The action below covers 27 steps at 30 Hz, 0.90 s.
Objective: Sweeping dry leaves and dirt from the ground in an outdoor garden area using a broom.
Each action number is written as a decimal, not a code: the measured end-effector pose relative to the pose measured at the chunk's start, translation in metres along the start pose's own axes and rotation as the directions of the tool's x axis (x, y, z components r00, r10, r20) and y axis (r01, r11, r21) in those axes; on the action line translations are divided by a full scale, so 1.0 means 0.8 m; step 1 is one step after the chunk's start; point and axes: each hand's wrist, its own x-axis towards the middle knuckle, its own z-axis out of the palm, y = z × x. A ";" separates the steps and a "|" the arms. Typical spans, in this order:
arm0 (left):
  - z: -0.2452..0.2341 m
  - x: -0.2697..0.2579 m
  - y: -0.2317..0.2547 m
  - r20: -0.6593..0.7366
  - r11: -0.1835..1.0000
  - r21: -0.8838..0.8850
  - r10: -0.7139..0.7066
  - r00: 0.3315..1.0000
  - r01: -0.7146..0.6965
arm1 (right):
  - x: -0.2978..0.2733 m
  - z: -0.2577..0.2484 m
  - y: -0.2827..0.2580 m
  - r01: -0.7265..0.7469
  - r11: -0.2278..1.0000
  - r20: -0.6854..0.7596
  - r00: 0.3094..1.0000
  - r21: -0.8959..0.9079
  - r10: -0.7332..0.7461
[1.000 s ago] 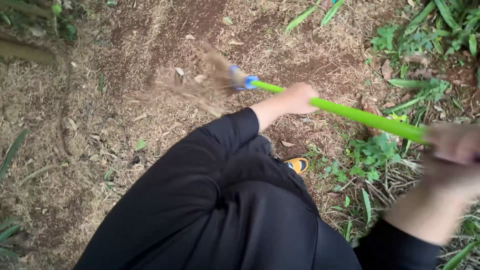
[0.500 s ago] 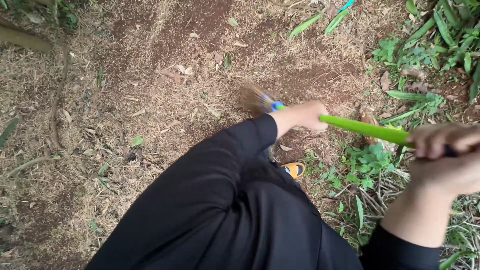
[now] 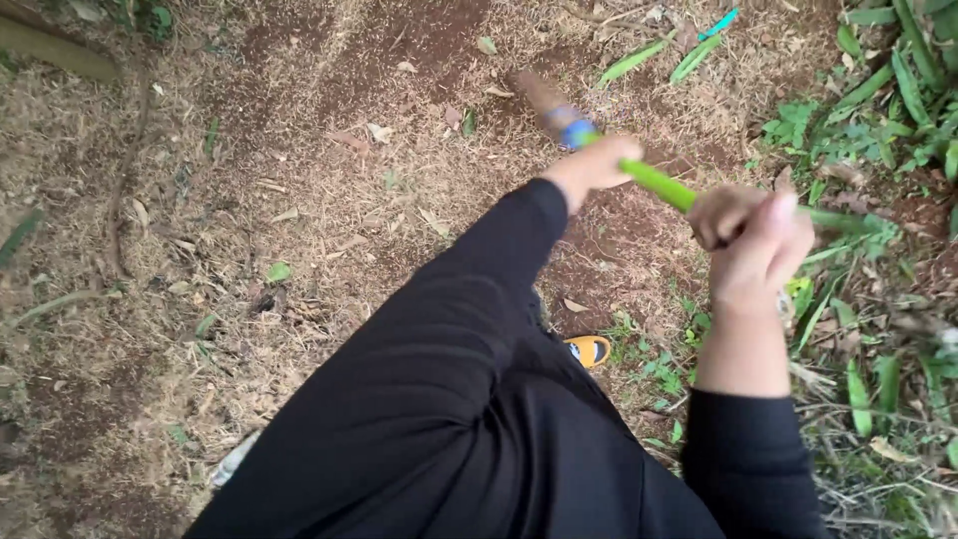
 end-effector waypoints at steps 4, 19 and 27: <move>-0.015 -0.084 -0.026 0.055 0.961 -0.071 -0.265 0.963 0.269 | 0.029 0.024 -0.032 -0.226 0.858 -0.078 0.953 0.461 0.293; -0.150 -0.096 0.216 -0.535 0.682 0.064 0.639 0.552 -0.728 | 0.167 -0.028 -0.108 0.036 0.844 -0.047 0.999 0.535 -0.013; -0.121 0.006 0.216 -0.540 0.926 -0.125 0.238 0.807 -0.357 | 0.191 0.001 0.034 -0.005 0.991 -0.156 0.987 0.133 0.026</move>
